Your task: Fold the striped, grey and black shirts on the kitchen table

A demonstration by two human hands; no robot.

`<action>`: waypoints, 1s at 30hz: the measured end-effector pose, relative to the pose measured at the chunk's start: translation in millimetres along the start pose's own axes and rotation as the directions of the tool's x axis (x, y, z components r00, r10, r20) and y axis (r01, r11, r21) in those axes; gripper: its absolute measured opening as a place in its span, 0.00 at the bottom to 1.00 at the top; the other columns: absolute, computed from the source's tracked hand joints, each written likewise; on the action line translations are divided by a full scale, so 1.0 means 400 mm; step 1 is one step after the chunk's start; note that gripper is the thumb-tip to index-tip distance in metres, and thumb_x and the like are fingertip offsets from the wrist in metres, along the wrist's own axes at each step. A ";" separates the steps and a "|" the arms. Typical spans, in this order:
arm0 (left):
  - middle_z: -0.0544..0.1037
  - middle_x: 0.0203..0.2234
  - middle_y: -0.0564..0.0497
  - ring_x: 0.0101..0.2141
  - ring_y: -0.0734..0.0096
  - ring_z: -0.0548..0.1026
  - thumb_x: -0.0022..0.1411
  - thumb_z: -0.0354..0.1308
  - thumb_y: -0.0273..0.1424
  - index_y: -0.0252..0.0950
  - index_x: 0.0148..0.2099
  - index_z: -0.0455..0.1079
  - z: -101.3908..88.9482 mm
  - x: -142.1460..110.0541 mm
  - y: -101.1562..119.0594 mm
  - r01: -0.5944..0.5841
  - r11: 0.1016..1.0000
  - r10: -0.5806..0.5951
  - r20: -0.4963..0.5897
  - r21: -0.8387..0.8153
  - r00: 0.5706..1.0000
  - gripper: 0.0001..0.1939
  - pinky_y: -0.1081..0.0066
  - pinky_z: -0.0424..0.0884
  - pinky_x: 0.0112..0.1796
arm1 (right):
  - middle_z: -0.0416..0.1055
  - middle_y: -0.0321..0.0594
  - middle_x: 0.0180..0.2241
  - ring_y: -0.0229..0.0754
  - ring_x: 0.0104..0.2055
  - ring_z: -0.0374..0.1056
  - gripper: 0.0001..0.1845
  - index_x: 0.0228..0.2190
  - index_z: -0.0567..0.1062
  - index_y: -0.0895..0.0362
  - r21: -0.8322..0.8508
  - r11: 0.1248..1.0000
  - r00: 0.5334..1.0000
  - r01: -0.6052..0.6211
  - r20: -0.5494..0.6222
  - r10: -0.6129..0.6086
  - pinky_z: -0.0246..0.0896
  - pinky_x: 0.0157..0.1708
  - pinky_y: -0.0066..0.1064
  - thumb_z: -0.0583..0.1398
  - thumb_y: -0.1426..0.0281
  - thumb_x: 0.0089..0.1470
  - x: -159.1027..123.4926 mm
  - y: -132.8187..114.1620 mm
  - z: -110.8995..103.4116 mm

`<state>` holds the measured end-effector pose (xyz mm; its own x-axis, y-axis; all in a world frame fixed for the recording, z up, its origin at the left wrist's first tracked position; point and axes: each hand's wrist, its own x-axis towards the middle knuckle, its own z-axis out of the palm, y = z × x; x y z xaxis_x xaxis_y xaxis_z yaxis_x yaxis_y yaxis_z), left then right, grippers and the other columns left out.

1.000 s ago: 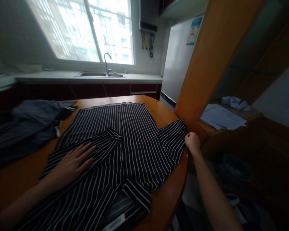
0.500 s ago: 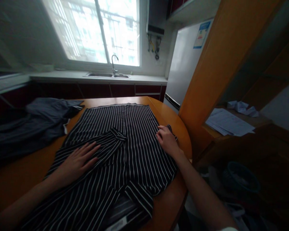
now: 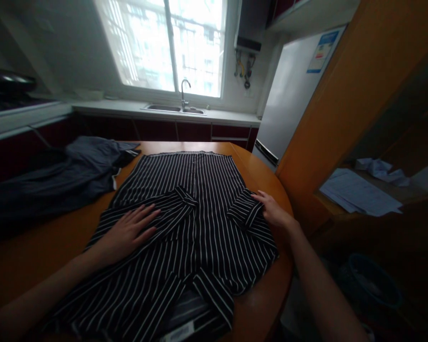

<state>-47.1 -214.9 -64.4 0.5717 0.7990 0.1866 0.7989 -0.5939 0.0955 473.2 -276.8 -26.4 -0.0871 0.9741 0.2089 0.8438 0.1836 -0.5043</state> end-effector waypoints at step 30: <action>0.79 0.33 0.51 0.21 0.79 0.73 0.57 0.62 0.22 0.38 0.70 0.55 -0.067 0.394 0.308 0.227 0.243 -0.257 0.163 -0.943 0.953 0.40 0.78 0.69 0.22 | 0.77 0.48 0.47 0.45 0.47 0.73 0.19 0.46 0.78 0.57 0.462 0.851 0.967 0.249 -0.075 -0.242 0.67 0.48 0.40 0.63 0.63 0.55 0.369 -0.192 0.065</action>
<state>136.3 -164.8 2.9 0.3697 0.9291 -0.0063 0.1471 -0.0518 0.9878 381.8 -143.6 21.4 -0.2490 0.8878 0.3871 0.4519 0.4600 -0.7643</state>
